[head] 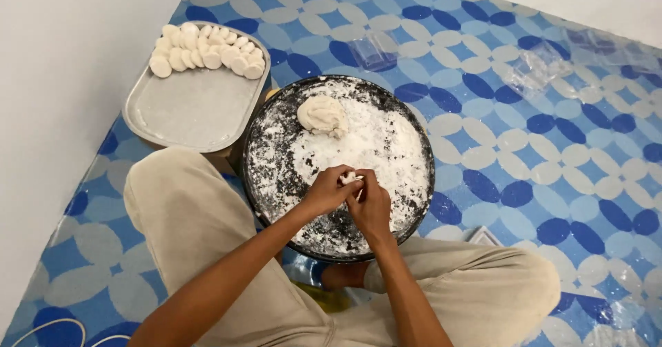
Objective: A person shapes small balls of dough from a larger mass and arranges them on a tray.
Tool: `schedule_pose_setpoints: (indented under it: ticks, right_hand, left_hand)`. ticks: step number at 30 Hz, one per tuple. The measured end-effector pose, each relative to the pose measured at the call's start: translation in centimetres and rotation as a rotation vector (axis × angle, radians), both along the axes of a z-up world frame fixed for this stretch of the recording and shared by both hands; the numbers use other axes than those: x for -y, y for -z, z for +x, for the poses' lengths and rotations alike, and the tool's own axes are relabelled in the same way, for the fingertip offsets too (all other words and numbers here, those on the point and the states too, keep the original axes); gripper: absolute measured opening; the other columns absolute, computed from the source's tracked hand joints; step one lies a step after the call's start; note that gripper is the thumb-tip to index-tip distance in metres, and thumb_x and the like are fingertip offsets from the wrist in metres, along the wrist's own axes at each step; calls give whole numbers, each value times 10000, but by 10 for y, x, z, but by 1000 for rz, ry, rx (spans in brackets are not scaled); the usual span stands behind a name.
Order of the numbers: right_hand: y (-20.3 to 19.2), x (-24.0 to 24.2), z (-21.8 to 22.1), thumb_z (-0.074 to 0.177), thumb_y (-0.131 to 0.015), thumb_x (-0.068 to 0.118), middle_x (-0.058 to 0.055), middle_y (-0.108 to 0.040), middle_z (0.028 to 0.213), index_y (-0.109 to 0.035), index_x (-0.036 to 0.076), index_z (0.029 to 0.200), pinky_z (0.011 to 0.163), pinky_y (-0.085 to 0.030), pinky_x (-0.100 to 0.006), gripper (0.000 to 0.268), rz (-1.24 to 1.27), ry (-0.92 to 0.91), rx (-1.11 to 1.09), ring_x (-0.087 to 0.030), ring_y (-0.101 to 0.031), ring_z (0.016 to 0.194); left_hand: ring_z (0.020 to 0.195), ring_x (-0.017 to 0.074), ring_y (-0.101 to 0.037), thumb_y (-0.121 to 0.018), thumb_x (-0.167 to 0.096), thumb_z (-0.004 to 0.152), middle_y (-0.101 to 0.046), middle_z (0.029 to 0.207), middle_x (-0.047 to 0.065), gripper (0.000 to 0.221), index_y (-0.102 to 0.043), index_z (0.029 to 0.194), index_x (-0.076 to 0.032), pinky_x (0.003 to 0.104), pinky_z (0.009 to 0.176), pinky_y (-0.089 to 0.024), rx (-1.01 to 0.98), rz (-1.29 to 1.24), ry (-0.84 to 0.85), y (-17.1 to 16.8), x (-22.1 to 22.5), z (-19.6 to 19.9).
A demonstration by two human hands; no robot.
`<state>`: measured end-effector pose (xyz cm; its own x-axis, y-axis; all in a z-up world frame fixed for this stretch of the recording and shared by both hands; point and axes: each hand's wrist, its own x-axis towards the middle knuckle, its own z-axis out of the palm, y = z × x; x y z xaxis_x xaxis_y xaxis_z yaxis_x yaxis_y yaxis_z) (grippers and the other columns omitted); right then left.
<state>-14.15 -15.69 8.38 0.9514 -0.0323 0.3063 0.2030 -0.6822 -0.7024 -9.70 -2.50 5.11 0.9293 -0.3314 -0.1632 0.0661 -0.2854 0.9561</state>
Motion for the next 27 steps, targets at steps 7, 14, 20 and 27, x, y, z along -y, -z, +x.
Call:
schedule_pose_setpoints:
  ticks: [7, 14, 20, 27]
  right_hand:
    - [-34, -21, -7, 862, -818, 123, -168, -494, 1311, -533, 35, 1388, 992, -495, -528, 605, 50, -83, 199, -399, -549, 1232]
    - [-56, -30, -9, 876, -749, 50, -213, -501, 1444, -470, 49, 1477, 787, -529, -447, 662, 121, -328, 33, -429, -605, 1112]
    - [-23, -37, 4, 915, -700, 48, -135, -689, 1236, -630, 52, 1288, 918, -538, -488, 379, 157, -327, 73, -393, -652, 1163]
    - [-21, -54, 5, 938, -698, 40, -112, -723, 1270, -697, 79, 1203, 1131, -359, -537, 268, 206, -158, 240, -366, -590, 1295]
  left_hand:
    - [559, 120, -545, -789, -245, 907, -610, 641, 74, 471, -657, 1170, 123, 237, 477, -438, -27, -275, -72, -40, -28, -15]
    - [432, 48, -445, -738, -373, 960, -578, 527, 33, 400, -625, 704, -87, 182, 441, -351, -146, -478, 18, -63, -47, -19]
    - [448, 50, -368, -661, -461, 989, -453, 503, -28, 495, -576, 627, -135, 221, 484, -336, -212, -418, 146, -45, -60, -18]
    - [1069, 346, -681, -819, -254, 839, -706, 1118, 231, 511, -636, 1229, 20, 451, 883, -601, -7, -408, -90, -36, -41, -34]
